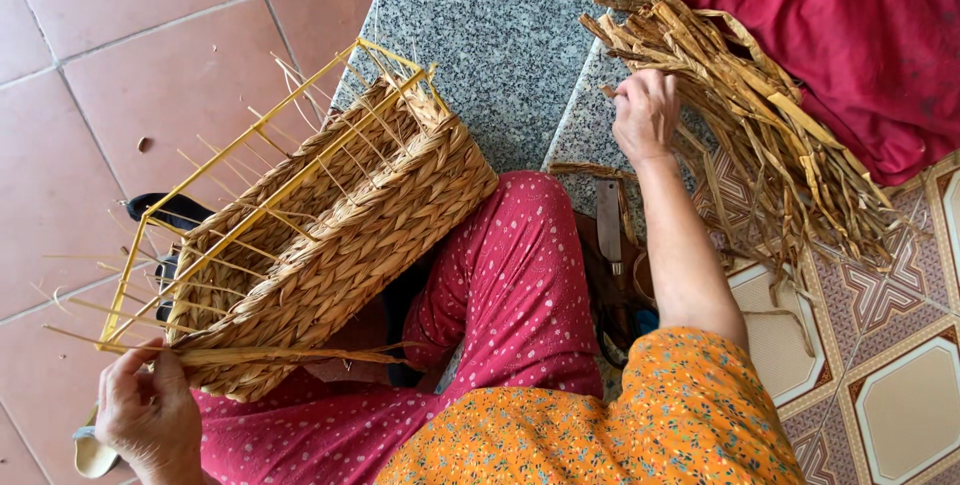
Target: The person weaves a rectangular basket by hand, interlacing dried palm strips through a yellow metal frame. They repeatedly pull the strips through the frame and tighten the weave to build up the basket walls.
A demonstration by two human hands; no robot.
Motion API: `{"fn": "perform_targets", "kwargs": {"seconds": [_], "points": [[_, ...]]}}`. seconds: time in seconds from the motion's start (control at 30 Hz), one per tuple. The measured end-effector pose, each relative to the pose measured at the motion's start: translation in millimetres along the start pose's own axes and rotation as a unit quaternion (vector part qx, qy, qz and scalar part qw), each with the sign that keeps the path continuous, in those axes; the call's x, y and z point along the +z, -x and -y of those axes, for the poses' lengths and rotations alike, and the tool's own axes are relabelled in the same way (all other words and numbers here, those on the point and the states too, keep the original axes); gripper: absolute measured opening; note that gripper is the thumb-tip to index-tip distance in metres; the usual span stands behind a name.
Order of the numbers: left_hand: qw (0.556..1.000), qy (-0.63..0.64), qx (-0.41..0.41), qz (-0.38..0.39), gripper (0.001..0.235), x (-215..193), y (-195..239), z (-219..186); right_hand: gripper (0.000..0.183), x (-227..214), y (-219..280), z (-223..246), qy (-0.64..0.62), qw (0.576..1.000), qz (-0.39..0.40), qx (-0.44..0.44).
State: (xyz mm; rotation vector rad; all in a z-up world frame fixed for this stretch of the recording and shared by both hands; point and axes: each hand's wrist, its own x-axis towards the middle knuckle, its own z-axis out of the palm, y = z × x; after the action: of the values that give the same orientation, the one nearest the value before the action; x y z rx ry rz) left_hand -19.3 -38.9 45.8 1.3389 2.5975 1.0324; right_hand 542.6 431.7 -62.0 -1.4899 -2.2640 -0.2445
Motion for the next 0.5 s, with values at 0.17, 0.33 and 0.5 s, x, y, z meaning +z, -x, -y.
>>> {"fn": "perform_targets", "kwargs": {"seconds": [0.17, 0.33, 0.5], "points": [[1.000, -0.002, -0.008, 0.008, 0.005, -0.9, -2.0, -4.9, 0.008, -39.0, 26.7, 31.9, -0.276, 0.901, 0.297, 0.151], [1.000, -0.008, -0.005, 0.007, 0.004, -1.7, -2.7, -12.1, 0.020, -46.1, 53.8, 56.1, -0.284, 0.928, 0.237, 0.038], [1.000, -0.007, 0.002, 0.007, 0.004, -0.7, -4.7, -14.9, 0.016, -27.8, 63.9, 59.7, -0.155, 0.973, 0.172, 0.007]]}}
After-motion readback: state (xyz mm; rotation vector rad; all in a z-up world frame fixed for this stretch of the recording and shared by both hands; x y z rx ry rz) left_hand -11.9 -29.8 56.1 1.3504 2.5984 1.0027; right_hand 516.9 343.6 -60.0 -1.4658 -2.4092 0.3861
